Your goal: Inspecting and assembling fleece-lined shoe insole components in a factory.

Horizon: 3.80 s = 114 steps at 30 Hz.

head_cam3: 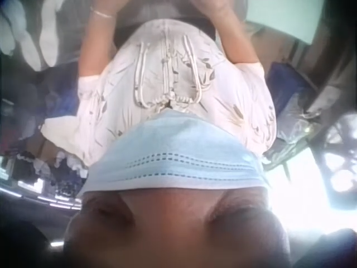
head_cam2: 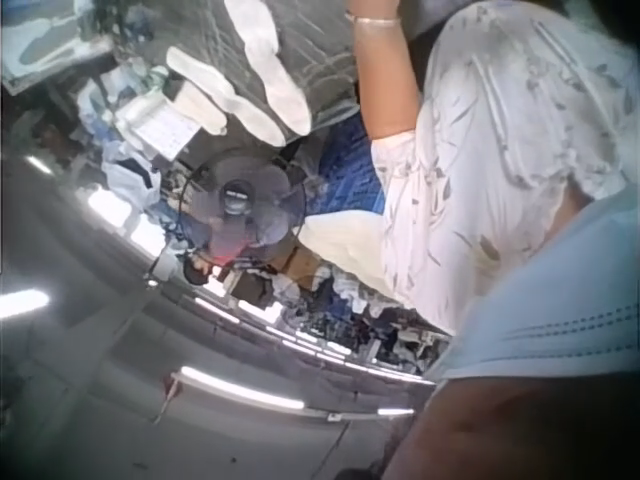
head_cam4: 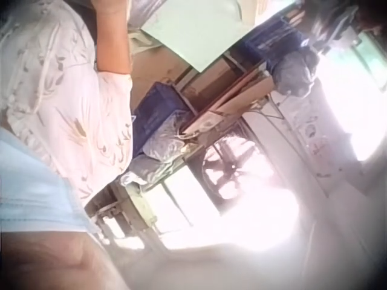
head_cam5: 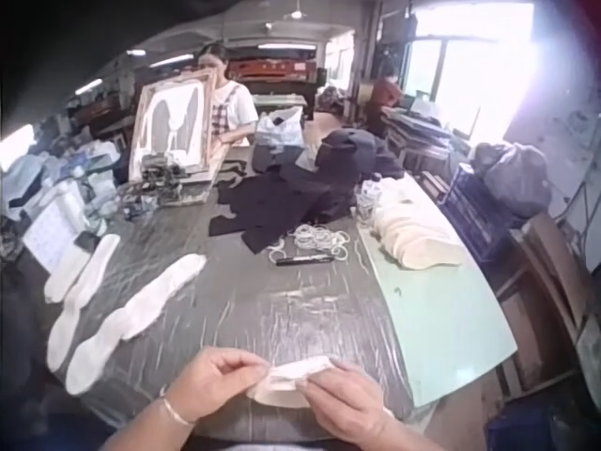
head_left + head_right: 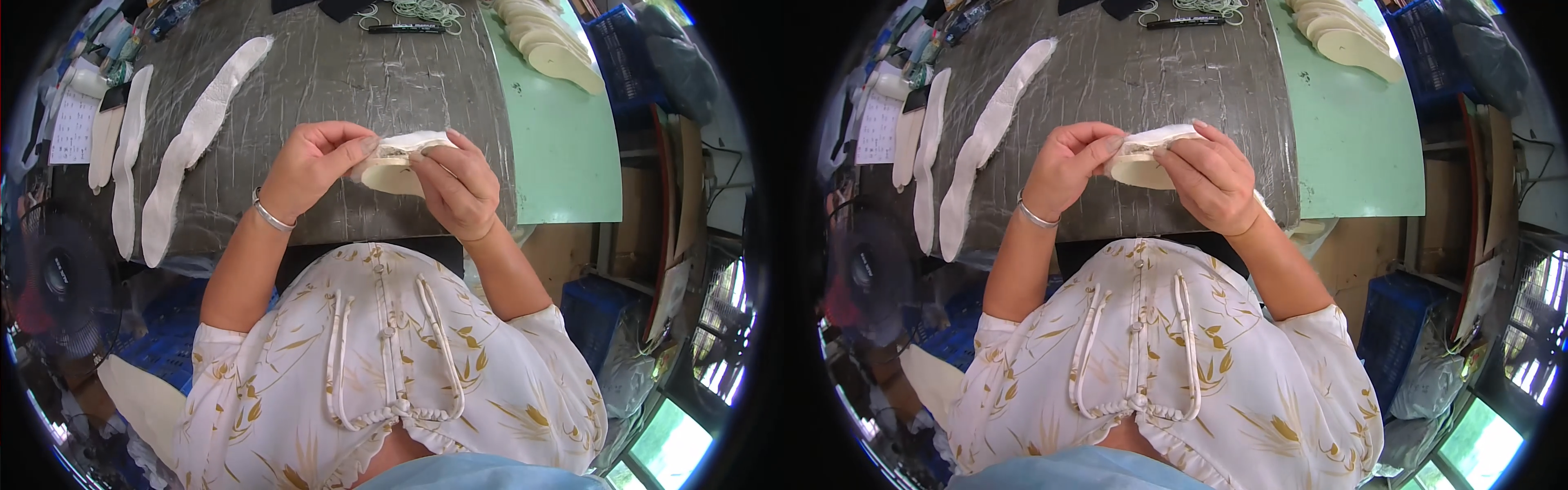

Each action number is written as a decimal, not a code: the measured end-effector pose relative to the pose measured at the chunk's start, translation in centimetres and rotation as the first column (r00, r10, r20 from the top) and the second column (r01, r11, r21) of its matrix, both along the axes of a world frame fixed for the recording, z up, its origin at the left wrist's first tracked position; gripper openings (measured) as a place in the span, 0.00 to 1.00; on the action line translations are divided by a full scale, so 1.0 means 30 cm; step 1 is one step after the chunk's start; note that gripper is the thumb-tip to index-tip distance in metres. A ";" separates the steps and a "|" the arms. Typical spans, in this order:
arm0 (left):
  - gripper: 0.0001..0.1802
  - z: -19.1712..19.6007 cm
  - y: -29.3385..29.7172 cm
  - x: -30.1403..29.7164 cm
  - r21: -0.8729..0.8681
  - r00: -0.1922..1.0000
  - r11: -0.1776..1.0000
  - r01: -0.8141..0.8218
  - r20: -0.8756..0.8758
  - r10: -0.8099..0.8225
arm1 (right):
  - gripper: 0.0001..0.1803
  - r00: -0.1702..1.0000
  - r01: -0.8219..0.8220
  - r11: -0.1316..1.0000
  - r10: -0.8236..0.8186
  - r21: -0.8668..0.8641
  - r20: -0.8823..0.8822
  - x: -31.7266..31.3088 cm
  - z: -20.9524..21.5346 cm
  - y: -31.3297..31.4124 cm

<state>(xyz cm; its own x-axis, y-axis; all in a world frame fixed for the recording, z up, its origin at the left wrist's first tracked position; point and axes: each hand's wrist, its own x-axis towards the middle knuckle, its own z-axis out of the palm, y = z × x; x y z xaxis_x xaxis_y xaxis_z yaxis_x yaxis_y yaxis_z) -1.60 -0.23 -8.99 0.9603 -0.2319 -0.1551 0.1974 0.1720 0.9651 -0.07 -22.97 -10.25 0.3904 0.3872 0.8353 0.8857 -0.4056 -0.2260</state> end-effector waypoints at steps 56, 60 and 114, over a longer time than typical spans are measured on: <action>0.08 -0.054 -0.052 -0.008 -0.192 0.982 0.977 -0.091 -0.181 0.056 | 0.20 0.984 0.061 0.996 -0.050 -0.061 0.173 -0.030 -0.101 0.007; 0.10 -0.038 -0.056 -0.002 -0.124 0.981 0.991 -0.039 -0.194 0.014 | 0.17 0.983 0.030 0.996 -0.015 -0.079 0.183 -0.030 -0.110 0.020; 0.09 -0.373 -0.044 -0.036 -0.406 0.858 0.757 -0.512 -0.202 0.472 | 0.09 -0.025 0.179 0.829 0.542 0.530 -0.840 0.106 -0.253 0.185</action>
<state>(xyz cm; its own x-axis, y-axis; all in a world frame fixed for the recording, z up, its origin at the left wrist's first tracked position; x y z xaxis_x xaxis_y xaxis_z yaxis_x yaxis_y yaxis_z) -2.68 -1.54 -20.18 0.9487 0.2077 -0.2382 0.0442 0.6592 0.7507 3.10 -17.42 -17.84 0.8812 0.4177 -0.2213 -0.3171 0.1750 -0.9321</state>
